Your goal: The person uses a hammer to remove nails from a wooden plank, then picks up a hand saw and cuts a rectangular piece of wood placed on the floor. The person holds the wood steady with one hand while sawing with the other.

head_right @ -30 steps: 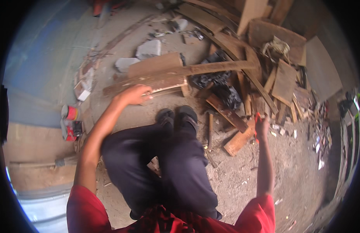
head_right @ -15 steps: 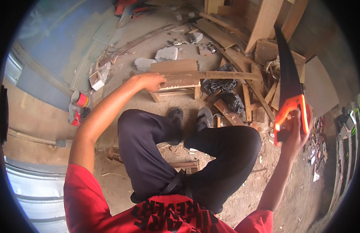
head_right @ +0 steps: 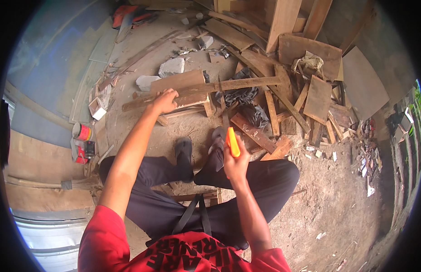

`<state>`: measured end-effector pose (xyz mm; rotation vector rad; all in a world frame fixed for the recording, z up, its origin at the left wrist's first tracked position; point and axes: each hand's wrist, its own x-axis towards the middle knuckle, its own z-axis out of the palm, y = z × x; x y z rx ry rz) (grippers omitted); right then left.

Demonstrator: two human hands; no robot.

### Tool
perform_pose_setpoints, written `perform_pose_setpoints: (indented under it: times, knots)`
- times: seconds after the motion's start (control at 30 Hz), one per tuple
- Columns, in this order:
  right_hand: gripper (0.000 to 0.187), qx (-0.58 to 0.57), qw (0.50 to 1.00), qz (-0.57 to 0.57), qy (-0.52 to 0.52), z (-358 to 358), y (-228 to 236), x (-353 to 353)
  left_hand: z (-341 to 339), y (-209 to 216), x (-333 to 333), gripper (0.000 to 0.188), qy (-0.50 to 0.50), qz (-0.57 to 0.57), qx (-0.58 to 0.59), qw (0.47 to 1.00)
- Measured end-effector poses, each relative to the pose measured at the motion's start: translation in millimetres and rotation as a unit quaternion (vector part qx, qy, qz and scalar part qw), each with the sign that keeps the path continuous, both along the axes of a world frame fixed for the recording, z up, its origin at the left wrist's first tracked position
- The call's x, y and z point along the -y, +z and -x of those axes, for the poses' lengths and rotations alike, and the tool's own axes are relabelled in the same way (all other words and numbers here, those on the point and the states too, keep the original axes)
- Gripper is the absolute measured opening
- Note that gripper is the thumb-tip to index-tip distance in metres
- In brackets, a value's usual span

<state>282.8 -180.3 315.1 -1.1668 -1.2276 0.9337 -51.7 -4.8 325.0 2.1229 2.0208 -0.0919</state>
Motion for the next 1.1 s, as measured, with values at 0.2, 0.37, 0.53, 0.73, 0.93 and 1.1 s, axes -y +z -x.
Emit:
perform_pose_setpoints:
  times: [0.2, 0.37, 0.53, 0.73, 0.93, 1.1]
  knots:
    - [0.041, 0.067, 0.997, 0.049, 0.004, 4, -25, 1, -41, -76, -10, 0.067, 0.014, -0.135, -0.02, 0.991]
    - [0.041, 0.054, 0.994, 0.1, 0.004, 19, -22, -14, -67, -109, -43, 0.072, 0.01, -0.205, 0.062, 0.977]
    - [0.043, -0.033, 0.985, 0.17, -0.002, 32, -13, -22, -59, -134, -92, 0.08, -0.035, -0.275, 0.04, 0.96]
    - [0.046, -0.035, 0.989, 0.136, -0.042, 34, -44, -38, -64, -155, -98, 0.065, -0.019, -0.316, 0.114, 0.942]
    - [0.047, -0.018, 0.988, 0.145, -0.038, 60, -49, -85, -64, -150, -95, 0.068, -0.002, -0.286, 0.125, 0.95]
    - [0.043, -0.003, 0.994, 0.108, -0.024, 76, -30, -125, -63, -148, -90, 0.069, 0.008, -0.285, 0.103, 0.953]
